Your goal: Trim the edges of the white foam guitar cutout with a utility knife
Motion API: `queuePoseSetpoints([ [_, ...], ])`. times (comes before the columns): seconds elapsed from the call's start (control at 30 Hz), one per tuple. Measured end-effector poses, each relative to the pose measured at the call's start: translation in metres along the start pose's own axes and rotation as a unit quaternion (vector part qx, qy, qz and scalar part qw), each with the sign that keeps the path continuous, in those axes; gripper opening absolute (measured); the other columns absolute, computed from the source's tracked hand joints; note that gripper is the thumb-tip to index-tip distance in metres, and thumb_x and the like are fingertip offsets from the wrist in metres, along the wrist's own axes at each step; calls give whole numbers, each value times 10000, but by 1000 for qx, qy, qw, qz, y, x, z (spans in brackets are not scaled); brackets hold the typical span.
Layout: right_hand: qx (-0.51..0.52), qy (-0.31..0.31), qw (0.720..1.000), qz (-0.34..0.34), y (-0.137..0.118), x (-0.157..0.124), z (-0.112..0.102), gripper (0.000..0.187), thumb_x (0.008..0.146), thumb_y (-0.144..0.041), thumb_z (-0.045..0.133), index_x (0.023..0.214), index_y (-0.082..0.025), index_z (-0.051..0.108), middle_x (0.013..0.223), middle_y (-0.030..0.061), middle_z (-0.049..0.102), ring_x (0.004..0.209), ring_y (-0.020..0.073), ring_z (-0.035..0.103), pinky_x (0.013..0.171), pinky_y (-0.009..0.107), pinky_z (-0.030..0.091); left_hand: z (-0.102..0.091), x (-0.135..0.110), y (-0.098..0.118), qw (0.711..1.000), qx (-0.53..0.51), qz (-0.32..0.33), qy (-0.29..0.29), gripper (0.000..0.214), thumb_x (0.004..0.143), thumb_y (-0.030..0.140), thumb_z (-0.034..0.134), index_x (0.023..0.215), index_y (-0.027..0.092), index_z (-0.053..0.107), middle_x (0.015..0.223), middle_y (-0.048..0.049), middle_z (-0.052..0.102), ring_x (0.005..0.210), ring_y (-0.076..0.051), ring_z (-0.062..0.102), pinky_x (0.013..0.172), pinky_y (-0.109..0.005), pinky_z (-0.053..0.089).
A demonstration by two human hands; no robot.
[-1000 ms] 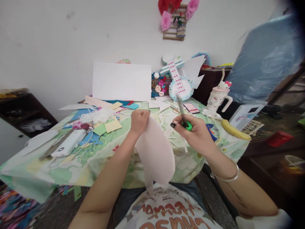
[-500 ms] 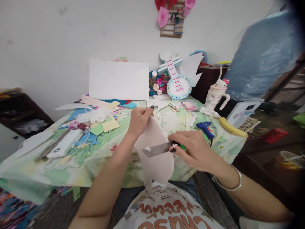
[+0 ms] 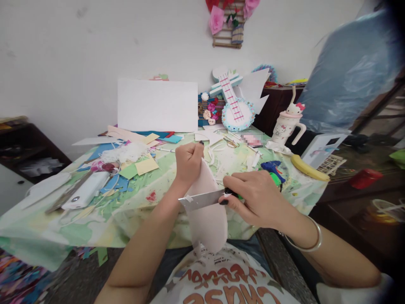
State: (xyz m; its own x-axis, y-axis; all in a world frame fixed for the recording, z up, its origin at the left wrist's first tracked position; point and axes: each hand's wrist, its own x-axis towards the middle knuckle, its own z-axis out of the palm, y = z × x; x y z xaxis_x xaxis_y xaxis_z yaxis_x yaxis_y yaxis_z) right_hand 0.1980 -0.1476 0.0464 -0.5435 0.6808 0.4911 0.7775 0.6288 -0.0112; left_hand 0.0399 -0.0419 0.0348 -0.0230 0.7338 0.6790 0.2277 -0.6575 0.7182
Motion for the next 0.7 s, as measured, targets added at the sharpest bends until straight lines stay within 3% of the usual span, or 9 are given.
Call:
queuePoseSetpoints([
  [0.37, 14, -6, 1000, -21, 0, -5, 0, 322, 911, -383, 324, 685, -186, 442, 579, -18, 392, 516, 114, 295, 531, 285, 138, -4, 3, -8, 1000, 5, -5, 26, 399, 763, 219, 451, 371, 187, 385, 362, 34, 339, 410, -85, 336, 481, -272, 262],
  [0.7, 7, -4, 1000, -6, 0, -5, 2, 287, 903, -351, 311, 701, -189, 433, 596, -9, 409, 526, 121, 315, 535, 290, 141, -3, 2, -3, 1000, -16, 7, 8, 378, 741, 215, 453, 377, 180, 360, 373, 36, 326, 418, -76, 312, 478, -265, 248],
])
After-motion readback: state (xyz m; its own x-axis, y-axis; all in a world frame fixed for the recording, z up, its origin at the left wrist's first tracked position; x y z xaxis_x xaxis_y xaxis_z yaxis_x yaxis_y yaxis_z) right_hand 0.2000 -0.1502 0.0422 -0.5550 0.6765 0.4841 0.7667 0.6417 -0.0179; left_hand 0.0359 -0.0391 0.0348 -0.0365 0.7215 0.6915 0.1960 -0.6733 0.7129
